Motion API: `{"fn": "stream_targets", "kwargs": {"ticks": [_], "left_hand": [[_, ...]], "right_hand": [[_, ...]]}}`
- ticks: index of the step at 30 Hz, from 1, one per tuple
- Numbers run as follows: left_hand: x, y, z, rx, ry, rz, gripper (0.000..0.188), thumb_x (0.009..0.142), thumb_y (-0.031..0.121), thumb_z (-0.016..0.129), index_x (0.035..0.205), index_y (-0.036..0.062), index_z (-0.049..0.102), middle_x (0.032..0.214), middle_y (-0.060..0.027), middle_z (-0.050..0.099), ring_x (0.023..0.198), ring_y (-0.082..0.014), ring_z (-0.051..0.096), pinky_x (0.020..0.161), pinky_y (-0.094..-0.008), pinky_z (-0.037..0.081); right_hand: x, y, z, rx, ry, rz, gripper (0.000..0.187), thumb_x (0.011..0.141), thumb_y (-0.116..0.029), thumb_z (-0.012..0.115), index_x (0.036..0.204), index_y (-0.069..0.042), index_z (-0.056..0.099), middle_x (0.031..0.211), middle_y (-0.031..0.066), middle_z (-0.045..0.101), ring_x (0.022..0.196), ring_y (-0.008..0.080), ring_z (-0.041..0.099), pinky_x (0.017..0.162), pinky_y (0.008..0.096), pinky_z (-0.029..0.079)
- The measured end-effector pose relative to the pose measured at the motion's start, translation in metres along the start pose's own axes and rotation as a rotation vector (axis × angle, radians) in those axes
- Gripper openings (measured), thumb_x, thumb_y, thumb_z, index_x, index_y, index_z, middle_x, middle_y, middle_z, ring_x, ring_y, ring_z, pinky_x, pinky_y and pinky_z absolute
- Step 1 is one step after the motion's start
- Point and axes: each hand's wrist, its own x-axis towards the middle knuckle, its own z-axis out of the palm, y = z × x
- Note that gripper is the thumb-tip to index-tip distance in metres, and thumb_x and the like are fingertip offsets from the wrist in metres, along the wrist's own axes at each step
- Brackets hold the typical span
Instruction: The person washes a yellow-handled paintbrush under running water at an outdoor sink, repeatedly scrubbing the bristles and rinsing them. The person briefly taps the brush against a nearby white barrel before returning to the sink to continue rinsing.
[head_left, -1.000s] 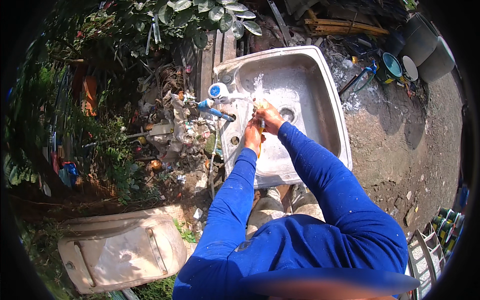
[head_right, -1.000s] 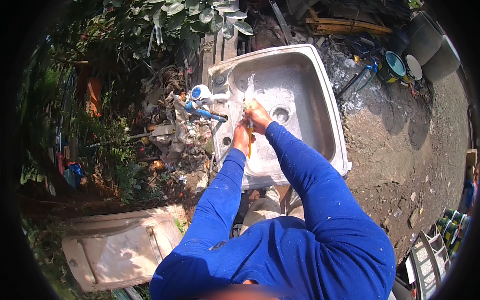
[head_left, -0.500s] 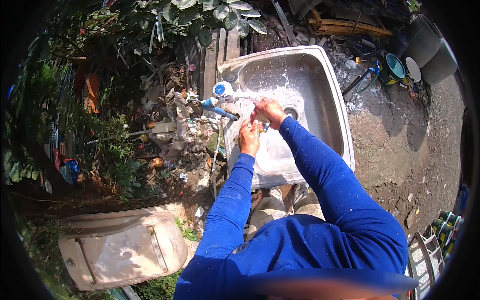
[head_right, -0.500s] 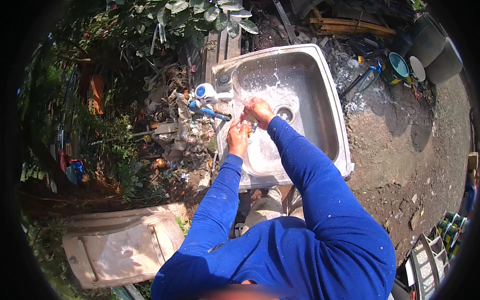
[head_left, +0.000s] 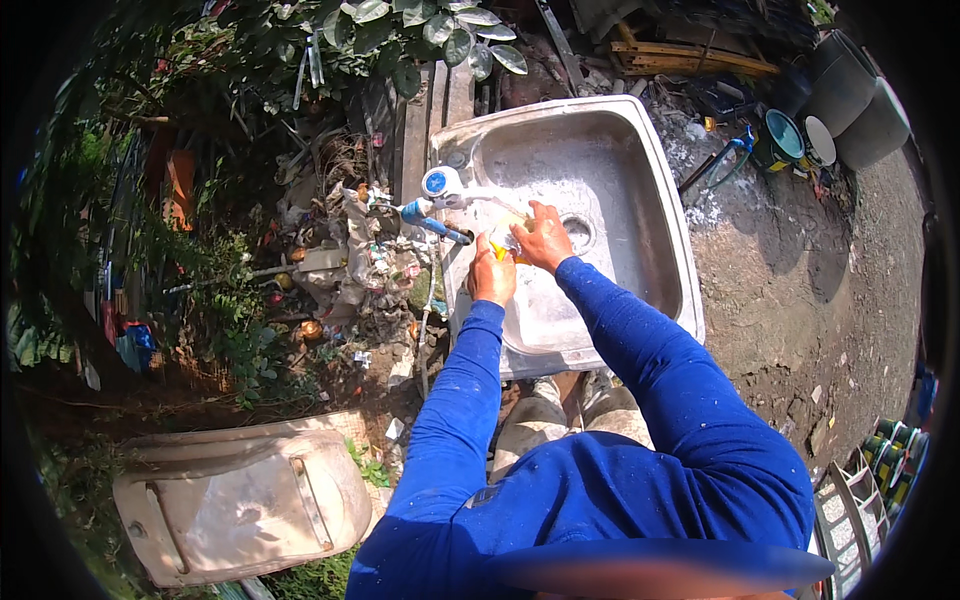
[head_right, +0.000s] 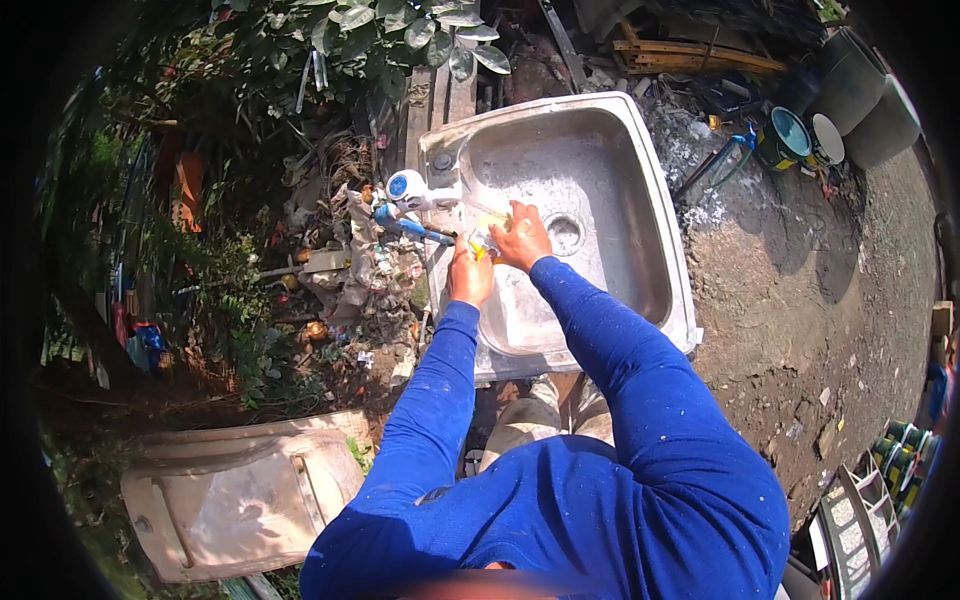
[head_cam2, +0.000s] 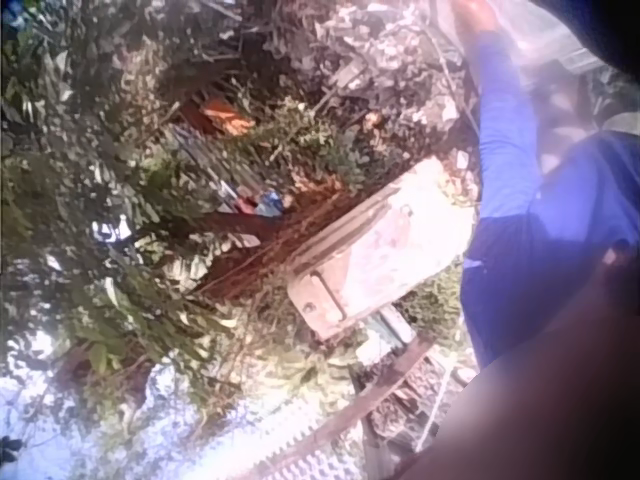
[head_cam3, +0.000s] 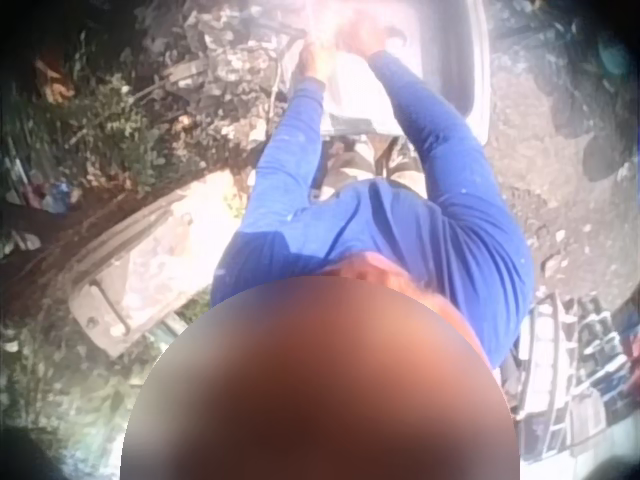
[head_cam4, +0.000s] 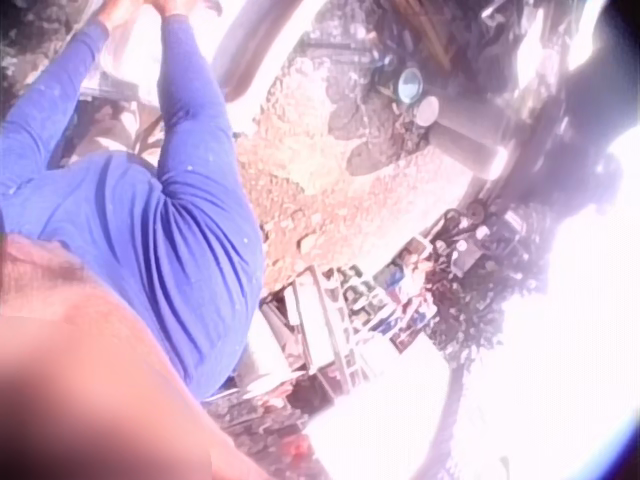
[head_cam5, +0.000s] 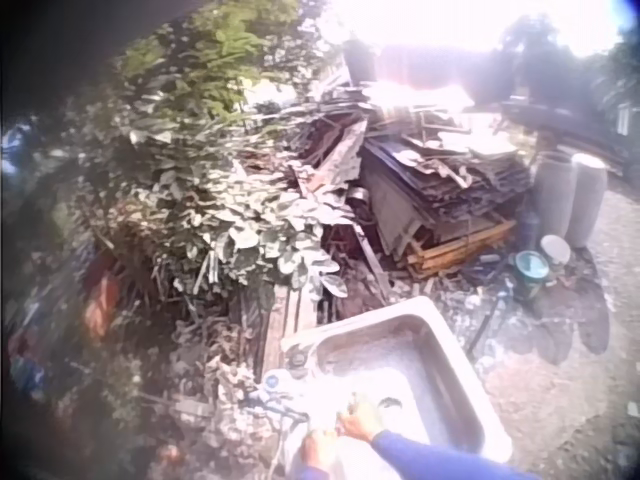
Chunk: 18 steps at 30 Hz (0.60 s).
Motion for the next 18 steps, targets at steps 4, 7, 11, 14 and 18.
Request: {"fn": "stream_targets", "kwargs": {"ticks": [4,7,11,14,18], "left_hand": [[-0.012,0.042,-0.021,0.067,-0.084,-0.039,0.055,0.087,0.017,0.070,0.136,0.0026,0.049,0.115,-0.0259,0.067,0.106,-0.0411,0.067,0.089,-0.0450,0.053],[-0.009,0.039,-0.017,0.076,-0.042,0.091,0.055,0.087,0.016,0.070,0.136,0.0024,0.050,0.116,-0.0255,0.067,0.108,-0.0401,0.066,0.089,-0.0439,0.052],[-0.013,0.033,-0.022,0.065,-0.037,0.134,0.061,0.086,0.019,0.070,0.141,0.0092,0.047,0.116,-0.0208,0.069,0.106,-0.0393,0.067,0.090,-0.0464,0.052],[-0.017,0.032,-0.020,-0.017,-0.019,0.177,0.056,0.085,0.011,0.071,0.136,0.0023,0.050,0.110,-0.0221,0.069,0.104,-0.0348,0.068,0.090,-0.0389,0.052],[-0.021,0.031,-0.022,-0.042,-0.063,0.155,0.055,0.083,0.005,0.072,0.134,0.0025,0.050,0.104,-0.0191,0.070,0.098,-0.0293,0.069,0.088,-0.0367,0.053]], "right_hand": [[0.004,-0.023,-0.001,-0.085,-0.121,0.016,0.061,0.090,-0.045,0.064,0.130,0.000,0.053,0.122,0.0282,0.056,0.112,0.0454,0.059,0.097,0.0502,0.048],[0.019,-0.007,0.010,-0.106,-0.092,-0.016,0.053,0.094,-0.047,0.058,0.117,0.000,0.058,0.115,0.0287,0.062,0.106,0.0449,0.063,0.091,0.0518,0.051],[0.030,-0.014,-0.006,-0.107,-0.165,0.047,0.052,0.097,-0.049,0.053,0.109,0.000,0.064,0.099,0.0279,0.070,0.098,0.0444,0.067,0.086,0.0520,0.052],[0.040,0.002,-0.002,-0.118,-0.200,-0.028,0.049,0.099,-0.047,0.049,0.109,-0.003,0.068,0.103,0.0267,0.070,0.097,0.0448,0.067,0.088,0.0509,0.052],[0.047,0.014,-0.003,-0.191,-0.214,-0.211,0.044,0.099,-0.042,0.049,0.103,-0.003,0.070,0.100,0.0276,0.069,0.095,0.0454,0.066,0.087,0.0504,0.052]]}}
